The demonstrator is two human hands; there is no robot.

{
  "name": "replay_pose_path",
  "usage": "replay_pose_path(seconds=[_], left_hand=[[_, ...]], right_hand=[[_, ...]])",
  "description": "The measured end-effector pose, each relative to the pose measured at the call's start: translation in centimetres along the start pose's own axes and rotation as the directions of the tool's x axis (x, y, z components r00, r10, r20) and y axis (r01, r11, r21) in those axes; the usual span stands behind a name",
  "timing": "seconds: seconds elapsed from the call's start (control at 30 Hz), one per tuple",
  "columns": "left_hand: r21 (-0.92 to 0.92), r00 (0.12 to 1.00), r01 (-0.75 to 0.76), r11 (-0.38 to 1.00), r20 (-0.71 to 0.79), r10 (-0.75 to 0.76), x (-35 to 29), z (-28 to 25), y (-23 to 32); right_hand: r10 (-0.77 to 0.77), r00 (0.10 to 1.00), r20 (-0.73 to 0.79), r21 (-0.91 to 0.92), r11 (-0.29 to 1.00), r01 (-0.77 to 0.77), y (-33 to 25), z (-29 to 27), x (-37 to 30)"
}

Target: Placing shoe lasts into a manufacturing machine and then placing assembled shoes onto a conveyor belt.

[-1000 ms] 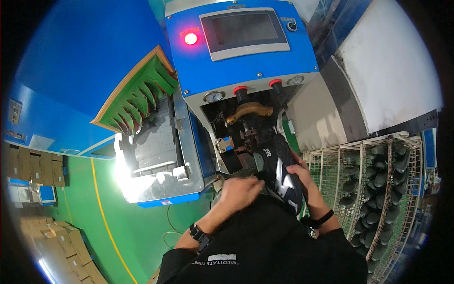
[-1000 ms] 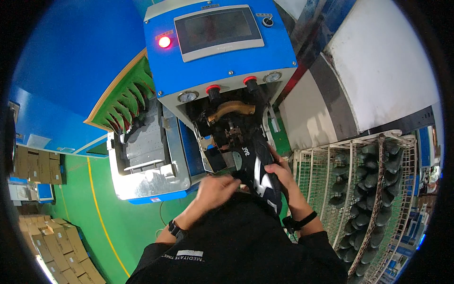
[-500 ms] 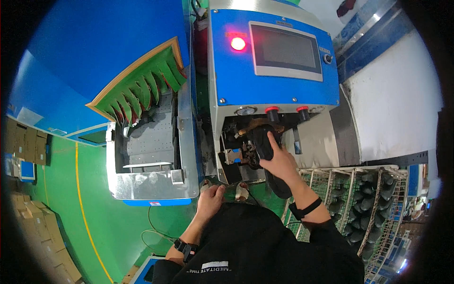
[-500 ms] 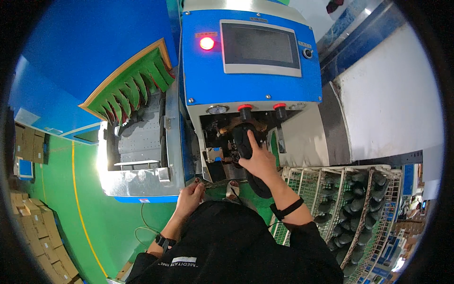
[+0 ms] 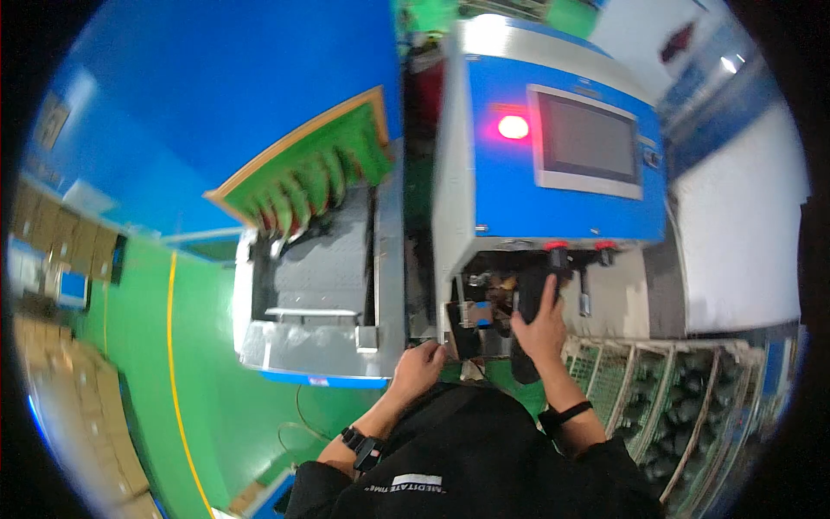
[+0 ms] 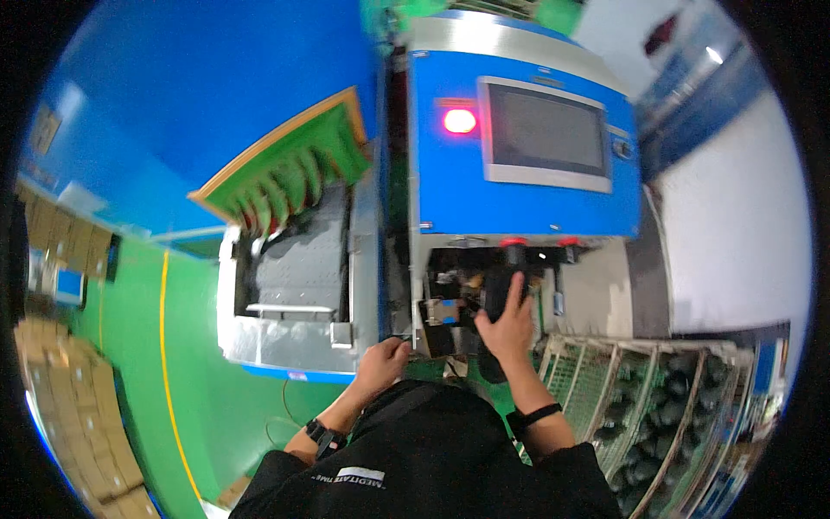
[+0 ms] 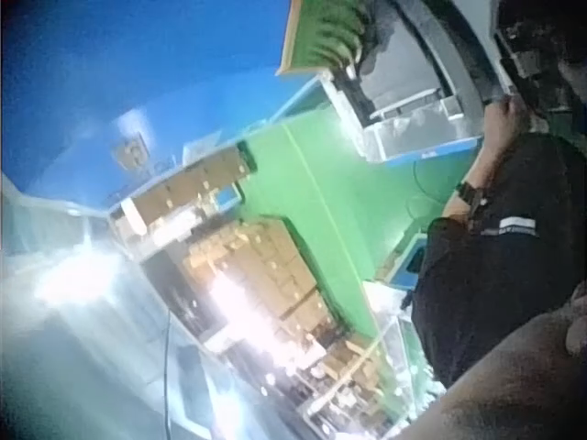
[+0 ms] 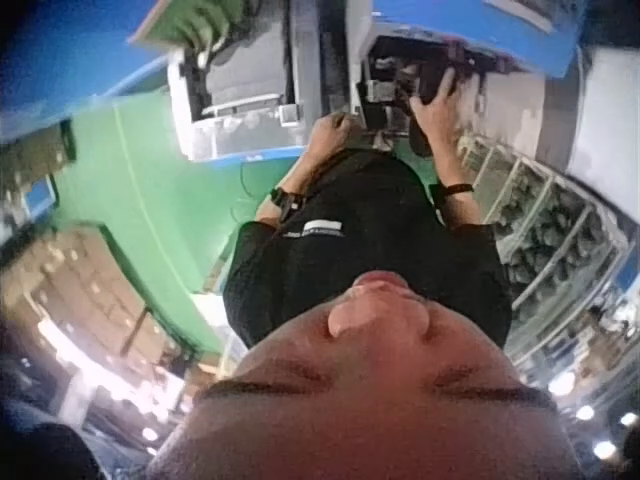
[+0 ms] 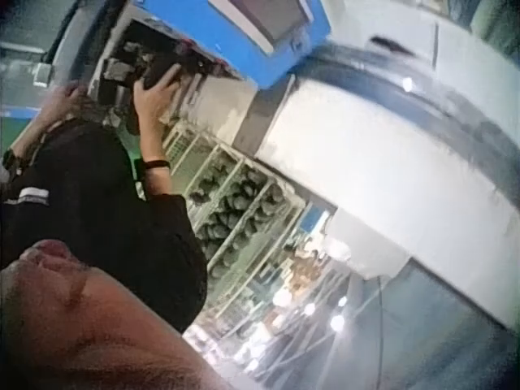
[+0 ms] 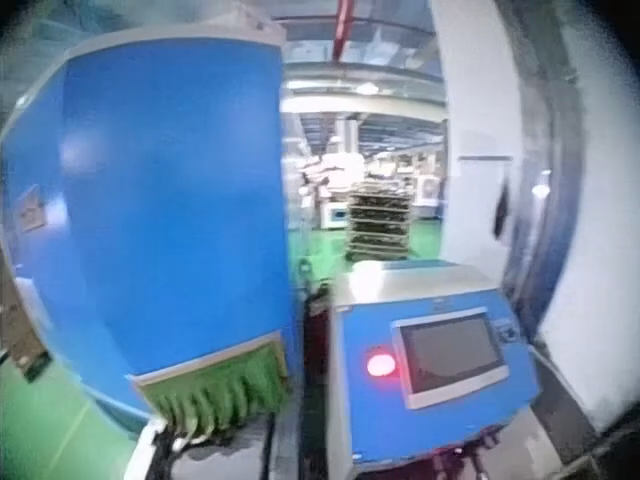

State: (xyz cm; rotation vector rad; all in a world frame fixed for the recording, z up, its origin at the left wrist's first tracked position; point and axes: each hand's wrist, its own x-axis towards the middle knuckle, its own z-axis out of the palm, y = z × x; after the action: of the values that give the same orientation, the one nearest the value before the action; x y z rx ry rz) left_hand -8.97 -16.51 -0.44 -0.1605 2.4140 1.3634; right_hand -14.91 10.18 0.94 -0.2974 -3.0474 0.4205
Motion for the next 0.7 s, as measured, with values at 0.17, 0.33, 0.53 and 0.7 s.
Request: replay_pose_path(seconds=[0.17, 0.33, 0.53, 0.7], left_hand=[[0.025, 0.988, -0.039, 0.999, 0.148, 0.035, 0.7, 0.0, -1.0], [-0.351, 0.895, 0.228, 0.908, 0.443, -0.054, 2.0, 2.8, -1.9], [-0.457, 0.457, 0.707, 0.539, 0.877, 0.145, 1.0, 5.7, 1.5], [-0.280, 0.368, 0.789, 0.547, 0.928, -0.055, -1.5, 7.2, 1.6]], right_hand=[[0.049, 0.999, 0.023, 0.170, 0.984, -0.052, -2.3, -0.9, -0.9], [-0.224, 0.931, -0.290, 0.130, 0.954, 0.270, -1.1, -1.8, -6.4], [-0.302, 0.945, -0.124, 0.199, 0.926, 0.322, 1.9, -5.0, -17.4], [-0.313, 0.915, 0.253, 0.403, 0.894, 0.195, 2.5, -8.6, -21.4]])
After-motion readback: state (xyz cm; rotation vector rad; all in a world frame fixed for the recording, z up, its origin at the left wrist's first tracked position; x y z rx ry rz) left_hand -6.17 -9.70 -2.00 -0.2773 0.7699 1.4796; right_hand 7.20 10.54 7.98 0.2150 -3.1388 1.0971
